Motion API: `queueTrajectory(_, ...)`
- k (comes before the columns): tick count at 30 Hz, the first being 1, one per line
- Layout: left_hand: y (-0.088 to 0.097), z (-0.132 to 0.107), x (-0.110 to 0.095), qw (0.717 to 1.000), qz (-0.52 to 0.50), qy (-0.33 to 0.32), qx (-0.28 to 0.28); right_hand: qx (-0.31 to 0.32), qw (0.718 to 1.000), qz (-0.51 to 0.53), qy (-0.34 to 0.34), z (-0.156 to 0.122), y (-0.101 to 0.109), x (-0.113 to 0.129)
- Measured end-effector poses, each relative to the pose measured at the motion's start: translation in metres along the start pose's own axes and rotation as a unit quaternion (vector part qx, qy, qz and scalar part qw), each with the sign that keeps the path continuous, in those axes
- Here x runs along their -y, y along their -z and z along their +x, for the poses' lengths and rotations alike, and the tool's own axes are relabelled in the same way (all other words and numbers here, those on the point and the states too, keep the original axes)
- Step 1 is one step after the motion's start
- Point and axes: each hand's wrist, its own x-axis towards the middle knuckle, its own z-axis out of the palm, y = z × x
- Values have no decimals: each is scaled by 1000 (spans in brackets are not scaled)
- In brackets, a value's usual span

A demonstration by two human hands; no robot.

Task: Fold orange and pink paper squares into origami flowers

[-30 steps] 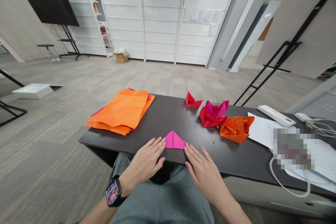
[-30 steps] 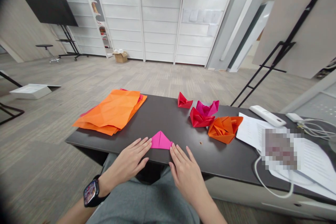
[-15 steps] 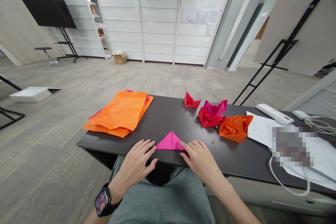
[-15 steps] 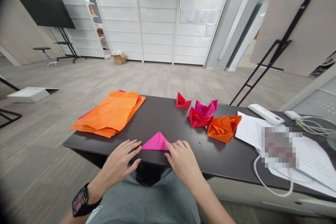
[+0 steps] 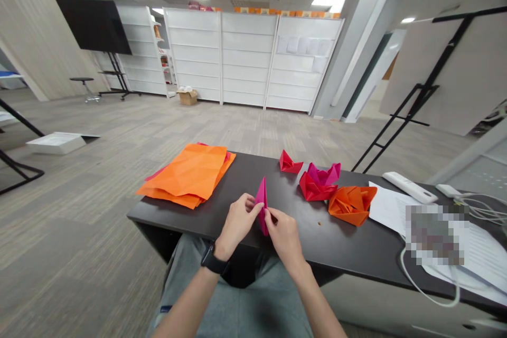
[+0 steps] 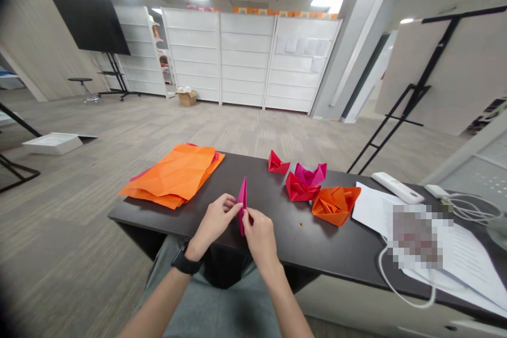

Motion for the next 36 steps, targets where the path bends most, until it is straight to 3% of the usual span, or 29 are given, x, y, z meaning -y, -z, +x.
queueTrajectory(6, 5, 3, -3, 999, 6, -33, 23, -44, 993, 79, -76, -3, -7, 10)
queueTrajectory(13, 13, 3, 3, 994, 80, -64, -27, -80, 981, 91, -154, 1, -1, -10)
queueTrajectory(17, 16, -2, 8, 983, 141, -117, -2, -57, 995, 21, -85, 0, -2, -23)
queueTrajectory(24, 25, -5, 28, 924, 317, -200, 70, -13, 1000, -10, 19, -4, -6, -29)
queueTrajectory(27, 27, -6, 34, 905, 350, -228, 76, 29, 995, -34, 94, -5, -3, -31)
queueTrajectory(32, 33, -8, 40, 883, 378, -270, 68, 72, 981, -127, 127, -6, -1, -32)
queueTrajectory(36, 42, -10, 38, 848, 365, -342, 173, 127, 961, -188, 157, -8, 4, -30)
